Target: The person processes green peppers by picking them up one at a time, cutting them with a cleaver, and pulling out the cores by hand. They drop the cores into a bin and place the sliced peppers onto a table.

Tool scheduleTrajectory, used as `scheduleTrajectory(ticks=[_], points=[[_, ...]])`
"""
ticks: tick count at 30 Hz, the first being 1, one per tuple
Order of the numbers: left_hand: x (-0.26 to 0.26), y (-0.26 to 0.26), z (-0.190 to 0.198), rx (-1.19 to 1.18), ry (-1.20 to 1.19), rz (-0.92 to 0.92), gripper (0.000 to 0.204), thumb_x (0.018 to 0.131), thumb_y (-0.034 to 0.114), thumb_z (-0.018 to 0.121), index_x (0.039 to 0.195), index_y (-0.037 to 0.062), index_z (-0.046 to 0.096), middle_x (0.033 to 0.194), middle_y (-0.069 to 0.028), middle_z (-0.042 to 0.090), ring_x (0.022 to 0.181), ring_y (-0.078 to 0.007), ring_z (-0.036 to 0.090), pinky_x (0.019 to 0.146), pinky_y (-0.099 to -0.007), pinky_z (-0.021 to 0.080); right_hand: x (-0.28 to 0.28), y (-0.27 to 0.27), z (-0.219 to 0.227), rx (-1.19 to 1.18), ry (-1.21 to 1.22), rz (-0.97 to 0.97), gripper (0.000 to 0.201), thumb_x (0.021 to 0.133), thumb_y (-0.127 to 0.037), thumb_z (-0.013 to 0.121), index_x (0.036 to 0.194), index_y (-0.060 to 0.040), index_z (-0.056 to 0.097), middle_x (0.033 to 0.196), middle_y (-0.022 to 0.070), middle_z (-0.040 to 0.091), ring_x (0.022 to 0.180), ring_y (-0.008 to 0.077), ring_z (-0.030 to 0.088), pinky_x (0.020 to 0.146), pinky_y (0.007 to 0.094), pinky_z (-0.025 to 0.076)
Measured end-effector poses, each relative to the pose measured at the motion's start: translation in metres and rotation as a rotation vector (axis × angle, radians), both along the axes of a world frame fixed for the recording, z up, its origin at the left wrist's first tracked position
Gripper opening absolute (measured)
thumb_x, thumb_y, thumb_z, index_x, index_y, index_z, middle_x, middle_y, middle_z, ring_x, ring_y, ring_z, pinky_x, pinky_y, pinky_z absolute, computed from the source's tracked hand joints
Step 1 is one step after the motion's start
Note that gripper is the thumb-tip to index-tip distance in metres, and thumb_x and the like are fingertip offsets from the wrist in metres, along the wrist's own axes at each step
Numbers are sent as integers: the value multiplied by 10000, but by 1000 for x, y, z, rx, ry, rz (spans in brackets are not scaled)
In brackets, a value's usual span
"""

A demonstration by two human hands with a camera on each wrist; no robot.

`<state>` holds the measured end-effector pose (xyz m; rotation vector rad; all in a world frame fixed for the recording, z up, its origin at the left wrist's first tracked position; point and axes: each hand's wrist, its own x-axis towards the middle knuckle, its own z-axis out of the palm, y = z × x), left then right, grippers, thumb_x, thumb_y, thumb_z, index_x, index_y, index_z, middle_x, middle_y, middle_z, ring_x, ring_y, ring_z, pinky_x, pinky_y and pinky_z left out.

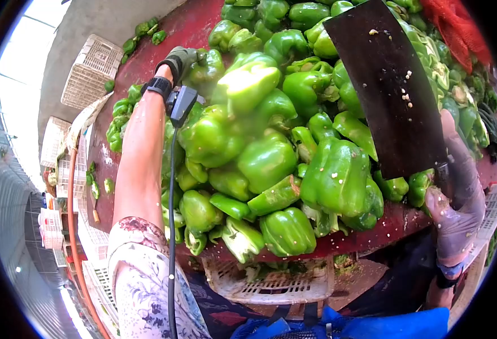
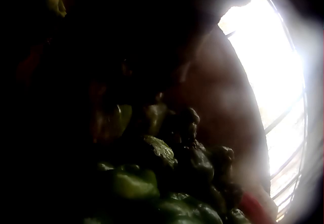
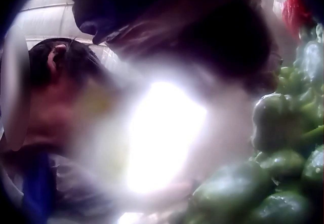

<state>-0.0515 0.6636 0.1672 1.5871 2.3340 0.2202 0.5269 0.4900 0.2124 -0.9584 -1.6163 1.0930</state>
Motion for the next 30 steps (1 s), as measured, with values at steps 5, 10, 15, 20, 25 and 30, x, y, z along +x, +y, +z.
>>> scheduleTrajectory(ticks=[5, 10, 15, 20, 25, 30], points=[[11, -30, 3, -23, -565, 70, 257, 880, 270, 623, 1015, 58, 675, 851, -88, 679, 680, -201, 637, 612, -375, 547, 2, 1, -1, 21, -23, 28, 692, 811, -91, 641, 1429, 55, 366, 1506, 189, 349, 1391, 310, 350, 1155, 438, 261], [24, -30, -7, -48, -998, 48, 227, 871, 197, 668, 1063, 85, 624, 951, -58, 683, 732, -186, 669, 586, -366, 580, -1, 0, 1, -51, 14, 72, 690, 820, -77, 622, 1437, 62, 344, 1516, 189, 331, 1404, 318, 325, 1162, 446, 243], [25, -45, -8, -9, -1205, 240, 271, 885, 272, 628, 1126, 149, 612, 982, -22, 687, 748, -150, 666, 610, -299, 566, -1, 3, -4, -30, -52, 29, 698, 822, -56, 624, 1443, 67, 330, 1514, 188, 336, 1403, 313, 330, 1159, 435, 254], [38, -64, 0, 105, -993, 57, 285, 865, 249, 593, 1112, 107, 612, 990, -46, 666, 869, -188, 640, 775, -360, 544, -6, 1, -6, -86, -39, 42, 680, 808, -13, 624, 1430, 67, 359, 1498, 179, 369, 1393, 288, 350, 1149, 400, 272], [33, -55, 5, 56, -1335, -98, 359, 824, 222, 630, 1171, 145, 583, 1087, -19, 596, 959, -216, 615, 873, -479, 517, -14, 0, -9, -18, -86, 5, 688, 709, 114, 527, 1388, 57, 434, 1453, 148, 445, 1317, 219, 438, 1078, 319, 340], [89, -56, 38, 61, -1339, -238, 385, 820, 192, 650, 1193, 124, 584, 1052, -31, 620, 984, -200, 608, 848, -453, 523, -17, 4, -6, -16, -73, -37, 704, 668, 156, 492, 1362, 37, 483, 1411, 104, 501, 1244, 160, 497, 1012, 256, 395]])
